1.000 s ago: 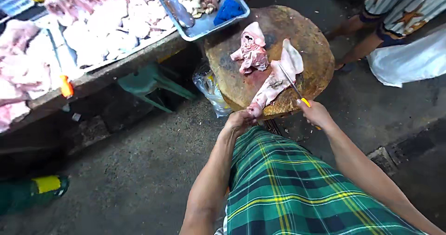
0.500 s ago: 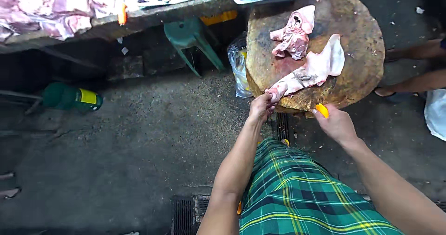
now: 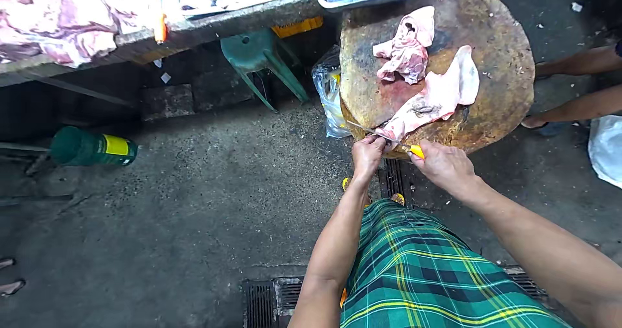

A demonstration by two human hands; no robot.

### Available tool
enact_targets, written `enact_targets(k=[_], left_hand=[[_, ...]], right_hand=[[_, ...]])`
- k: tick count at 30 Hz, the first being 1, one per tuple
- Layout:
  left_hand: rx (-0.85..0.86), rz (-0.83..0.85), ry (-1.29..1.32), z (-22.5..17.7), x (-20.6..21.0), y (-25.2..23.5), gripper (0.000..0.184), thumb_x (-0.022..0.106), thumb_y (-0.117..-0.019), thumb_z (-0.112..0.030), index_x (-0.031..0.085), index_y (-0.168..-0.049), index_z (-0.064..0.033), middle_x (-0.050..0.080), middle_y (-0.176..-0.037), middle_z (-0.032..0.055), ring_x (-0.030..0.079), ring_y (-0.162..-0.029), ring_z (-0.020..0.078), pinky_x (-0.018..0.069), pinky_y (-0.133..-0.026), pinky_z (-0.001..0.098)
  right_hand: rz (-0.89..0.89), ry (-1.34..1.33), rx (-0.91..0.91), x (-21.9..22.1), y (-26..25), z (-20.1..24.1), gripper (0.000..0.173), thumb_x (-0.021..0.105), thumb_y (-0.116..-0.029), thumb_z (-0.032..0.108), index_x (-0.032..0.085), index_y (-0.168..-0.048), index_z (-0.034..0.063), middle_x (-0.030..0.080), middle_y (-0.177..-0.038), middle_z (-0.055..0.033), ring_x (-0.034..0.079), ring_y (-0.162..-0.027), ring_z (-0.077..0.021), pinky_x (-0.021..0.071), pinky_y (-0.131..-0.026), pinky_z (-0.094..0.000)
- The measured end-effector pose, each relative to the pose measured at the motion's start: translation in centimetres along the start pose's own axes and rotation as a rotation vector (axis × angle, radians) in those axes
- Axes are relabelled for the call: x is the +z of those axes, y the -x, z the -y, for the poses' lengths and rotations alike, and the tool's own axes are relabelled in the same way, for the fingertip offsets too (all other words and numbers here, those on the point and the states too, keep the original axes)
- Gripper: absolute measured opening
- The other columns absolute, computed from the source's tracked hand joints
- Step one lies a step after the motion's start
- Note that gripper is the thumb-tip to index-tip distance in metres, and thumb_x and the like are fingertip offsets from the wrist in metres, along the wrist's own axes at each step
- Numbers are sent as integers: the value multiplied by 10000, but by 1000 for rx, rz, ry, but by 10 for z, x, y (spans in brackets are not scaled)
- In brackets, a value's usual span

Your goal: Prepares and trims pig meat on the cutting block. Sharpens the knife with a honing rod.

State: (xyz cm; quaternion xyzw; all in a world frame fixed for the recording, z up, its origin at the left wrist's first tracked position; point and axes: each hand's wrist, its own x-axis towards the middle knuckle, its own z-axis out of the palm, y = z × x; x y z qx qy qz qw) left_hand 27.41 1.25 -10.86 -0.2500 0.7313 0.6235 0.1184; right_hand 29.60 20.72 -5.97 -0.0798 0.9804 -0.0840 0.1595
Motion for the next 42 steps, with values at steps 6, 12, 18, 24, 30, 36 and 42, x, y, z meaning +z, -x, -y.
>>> enact_targets(k=[6,12,18,24,30,36,42], left_hand=[[90,8,-216,0,-8,-3,226,632,-991,-264,782,-942,-102,738,-818,47,696,-760,173,571,-747,466],[104,32,-249,-4,-10,-8,242,656,-957,-281,744,-796,-123,698,-725,12,656,-693,156,533,-685,458],[104,34,-209,-6,-10,-4,273,614,-1010,-318,773,-928,-111,724,-822,44,679,-765,179,561,-736,468],[105,44,-195,-10,-8,-4,232,618,-993,-263,778,-912,-115,728,-792,20,682,-740,144,567,-715,430],[-159,150,266,2,-9,-4,240,534,-1054,-182,637,-1137,19,701,-886,115,679,-720,186,595,-663,355],[-398,225,544,6,2,-1,320,478,-1044,-284,627,-1130,-14,711,-1010,144,721,-862,256,617,-780,436],[-276,156,523,0,22,12,309,487,-1074,-236,572,-1199,34,708,-1033,192,734,-891,295,631,-819,462]], right_hand=[[60,-135,17,-10,-6,7,481,489,-1046,555,652,-1078,104,691,-808,-150,716,-787,-378,568,-665,-589],[118,-87,32,-2,-14,16,433,492,-1048,536,634,-1045,127,696,-807,-144,720,-794,-384,556,-648,-590],[7,-250,192,2,-17,11,508,471,-1055,561,624,-1134,82,678,-819,-208,698,-754,-432,547,-621,-629],[79,-182,35,-2,-16,13,469,477,-1047,559,638,-1035,118,673,-779,-127,705,-747,-355,557,-629,-582],[97,-492,207,-1,-21,-25,554,494,-1033,607,643,-1111,79,651,-812,-188,663,-715,-391,525,-614,-628],[231,-748,401,27,14,-31,551,431,-1056,600,553,-1290,117,679,-856,-139,703,-700,-291,608,-678,-534],[251,-756,263,37,39,2,535,365,-1075,589,557,-1257,125,639,-764,-111,667,-650,-274,580,-626,-518]])
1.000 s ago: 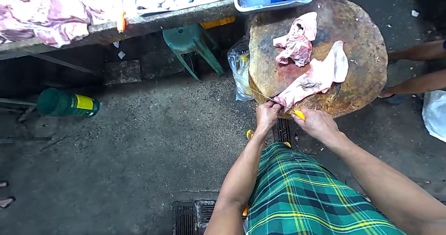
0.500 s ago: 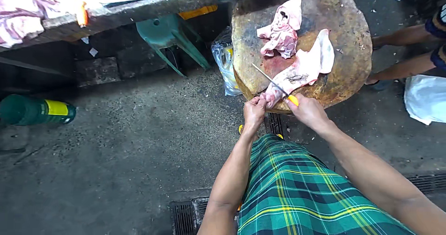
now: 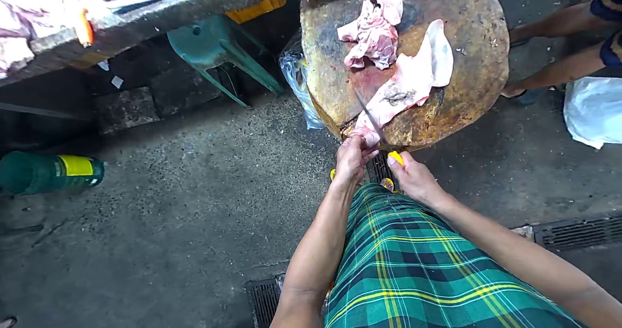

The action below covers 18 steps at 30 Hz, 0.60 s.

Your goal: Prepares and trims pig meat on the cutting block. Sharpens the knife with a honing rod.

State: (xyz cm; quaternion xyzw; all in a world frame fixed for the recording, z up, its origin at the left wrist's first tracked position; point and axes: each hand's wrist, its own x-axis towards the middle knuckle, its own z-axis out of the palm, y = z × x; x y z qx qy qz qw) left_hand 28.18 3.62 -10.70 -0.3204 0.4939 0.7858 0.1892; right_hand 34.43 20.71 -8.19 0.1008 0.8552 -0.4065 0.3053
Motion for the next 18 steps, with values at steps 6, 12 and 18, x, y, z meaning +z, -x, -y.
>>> enact_targets(k=[6,12,18], left_hand=[[191,-44,64,16,20,13,379,392,-1112,-290,551,-1258,21,683,-1075,172,708,-952,271,606,-883,464],[144,-30,261,6,16,15,424,302,-1111,-272,527,-1341,5,676,-1200,214,689,-1069,314,565,-952,487],[22,-43,331,0,23,19,422,264,-1110,-291,531,-1298,-23,675,-1184,189,681,-1084,307,563,-930,480]], right_hand=[[-112,135,-114,14,1,0,520,376,-1075,579,578,-1187,113,678,-791,-87,701,-698,-267,589,-638,-517],[-233,142,-70,-8,-8,-22,538,358,-1080,576,583,-1169,95,642,-763,-119,673,-683,-315,553,-608,-553],[-231,160,-234,13,-9,-12,507,411,-1071,570,600,-1131,104,657,-795,-96,680,-679,-277,572,-597,-519]])
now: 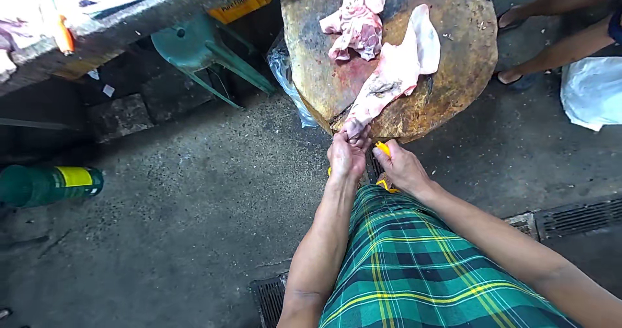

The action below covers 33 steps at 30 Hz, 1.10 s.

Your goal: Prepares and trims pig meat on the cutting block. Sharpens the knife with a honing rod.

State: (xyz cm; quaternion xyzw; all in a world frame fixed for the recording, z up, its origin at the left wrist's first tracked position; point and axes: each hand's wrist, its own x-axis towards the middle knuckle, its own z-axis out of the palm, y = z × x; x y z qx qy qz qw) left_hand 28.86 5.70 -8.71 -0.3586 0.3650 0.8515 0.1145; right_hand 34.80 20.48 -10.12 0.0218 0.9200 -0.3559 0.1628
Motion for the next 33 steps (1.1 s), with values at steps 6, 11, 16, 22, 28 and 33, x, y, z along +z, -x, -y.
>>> enact_targets(k=[6,11,16,22,28,33], left_hand=[[-10,-20,4,0,-6,-3,439,279,-1116,-286,499,-1383,-15,651,-1290,220,677,-1150,334,567,-969,482],[3,41,-193,-5,-33,-15,410,359,-1079,-289,571,-1309,-23,684,-1204,189,689,-1083,316,573,-941,512],[-52,-12,-533,-13,-51,-36,545,396,-1066,-519,662,-1141,-48,715,-937,107,694,-798,215,594,-714,403],[312,-47,-778,-9,-51,-12,382,477,-1081,-335,703,-1000,-37,741,-926,84,708,-874,191,589,-839,422],[369,22,-526,2,-43,-11,346,477,-1089,-272,678,-1032,4,722,-896,109,703,-837,199,599,-826,412],[204,59,-195,6,-42,-27,314,418,-1047,-248,633,-1015,-22,695,-897,101,690,-858,220,588,-843,436]], right_hand=[[57,13,-28,-8,-1,0,513,404,-1063,594,598,-1149,127,652,-767,-77,673,-638,-256,574,-559,-501],[75,25,189,-27,-17,-21,570,375,-1069,600,605,-1241,107,689,-860,-157,703,-782,-365,564,-688,-614],[90,-9,181,-43,-13,-33,552,426,-1045,627,611,-1252,149,670,-837,-130,679,-741,-326,548,-666,-591],[197,-46,154,-34,-13,-13,558,394,-1057,616,609,-1213,126,646,-790,-113,663,-703,-298,553,-651,-553],[255,12,22,-13,-19,19,531,379,-1065,601,607,-1148,128,650,-780,-90,678,-717,-278,567,-649,-530],[160,119,125,-18,-32,8,567,331,-1066,626,605,-1132,134,650,-772,-110,684,-714,-312,555,-626,-557]])
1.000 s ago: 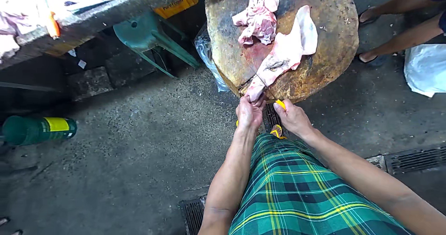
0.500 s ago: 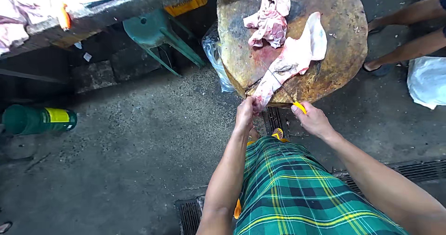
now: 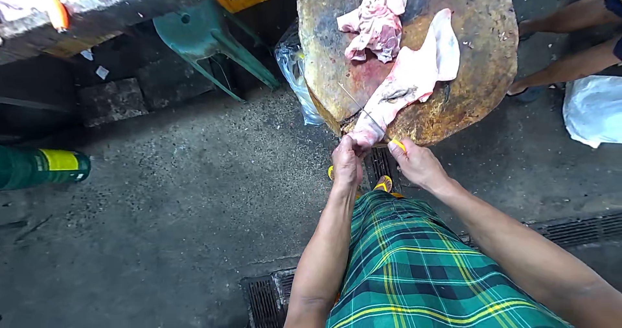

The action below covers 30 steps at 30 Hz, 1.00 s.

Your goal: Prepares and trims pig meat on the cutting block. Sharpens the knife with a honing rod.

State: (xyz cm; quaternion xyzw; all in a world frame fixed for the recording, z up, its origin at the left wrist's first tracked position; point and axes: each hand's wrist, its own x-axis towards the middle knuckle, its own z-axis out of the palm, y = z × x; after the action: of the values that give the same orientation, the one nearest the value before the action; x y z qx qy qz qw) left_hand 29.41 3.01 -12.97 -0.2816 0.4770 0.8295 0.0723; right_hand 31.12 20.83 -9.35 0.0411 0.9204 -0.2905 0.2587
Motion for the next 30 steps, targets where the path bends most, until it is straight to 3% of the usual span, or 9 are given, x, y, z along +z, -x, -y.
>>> enact_targets(k=[5,7,11,15,17,19,23,27,30], left_hand=[[-128,23,131,-9,-2,-2,210,426,-1003,-198,575,-906,-88,656,-845,80,666,-851,239,563,-847,457],[-202,27,182,-13,-1,0,245,395,-1025,-213,578,-1040,-51,674,-976,140,684,-940,291,569,-904,502],[-285,44,251,-18,-1,5,265,382,-1035,-207,558,-1114,-26,666,-1054,175,680,-1013,328,544,-969,543],[-250,70,182,-15,7,15,301,364,-1068,-261,600,-1078,-74,662,-950,95,661,-911,237,555,-873,438],[-235,55,192,-12,14,20,306,381,-1092,-269,603,-1139,-63,680,-996,102,678,-928,220,572,-872,404],[-196,45,200,-10,21,23,281,382,-1087,-271,597,-1084,-89,643,-933,65,629,-832,171,546,-792,353],[-75,95,182,-7,25,24,311,350,-1068,-287,602,-1019,-111,613,-898,42,580,-797,150,506,-738,331],[-124,30,205,-10,40,29,282,402,-1065,-240,631,-1009,-85,650,-897,54,619,-825,157,529,-780,329],[-109,61,202,-6,53,39,286,400,-1084,-270,632,-1037,-110,645,-891,25,611,-781,119,527,-727,286]], right_hand=[[50,49,-119,-1,14,2,550,357,-1056,635,606,-1091,145,625,-720,-59,665,-656,-257,555,-581,-504],[33,44,-50,-2,8,-5,566,345,-1062,628,605,-1112,128,645,-763,-92,684,-713,-299,558,-629,-547],[21,-71,59,-7,9,-14,547,345,-1068,615,597,-1120,133,620,-745,-102,657,-684,-297,537,-609,-544],[37,-223,4,4,32,4,489,346,-1088,554,563,-1224,137,612,-725,-82,644,-615,-257,565,-577,-509],[28,-223,-74,16,38,11,493,368,-1084,555,573,-1231,132,634,-759,-63,658,-665,-239,571,-618,-495],[-39,-152,-96,25,38,11,511,369,-1077,578,579,-1206,131,662,-794,-54,686,-708,-236,585,-643,-491],[-132,-107,85,12,29,-5,539,350,-1086,569,569,-1215,94,663,-809,-131,690,-724,-330,563,-638,-561],[-143,-159,2,9,46,0,482,366,-1089,534,565,-1210,113,624,-753,-81,654,-663,-265,555,-594,-505],[-101,-226,-41,17,56,12,489,389,-1081,553,584,-1222,128,655,-787,-63,677,-705,-233,578,-644,-490]])
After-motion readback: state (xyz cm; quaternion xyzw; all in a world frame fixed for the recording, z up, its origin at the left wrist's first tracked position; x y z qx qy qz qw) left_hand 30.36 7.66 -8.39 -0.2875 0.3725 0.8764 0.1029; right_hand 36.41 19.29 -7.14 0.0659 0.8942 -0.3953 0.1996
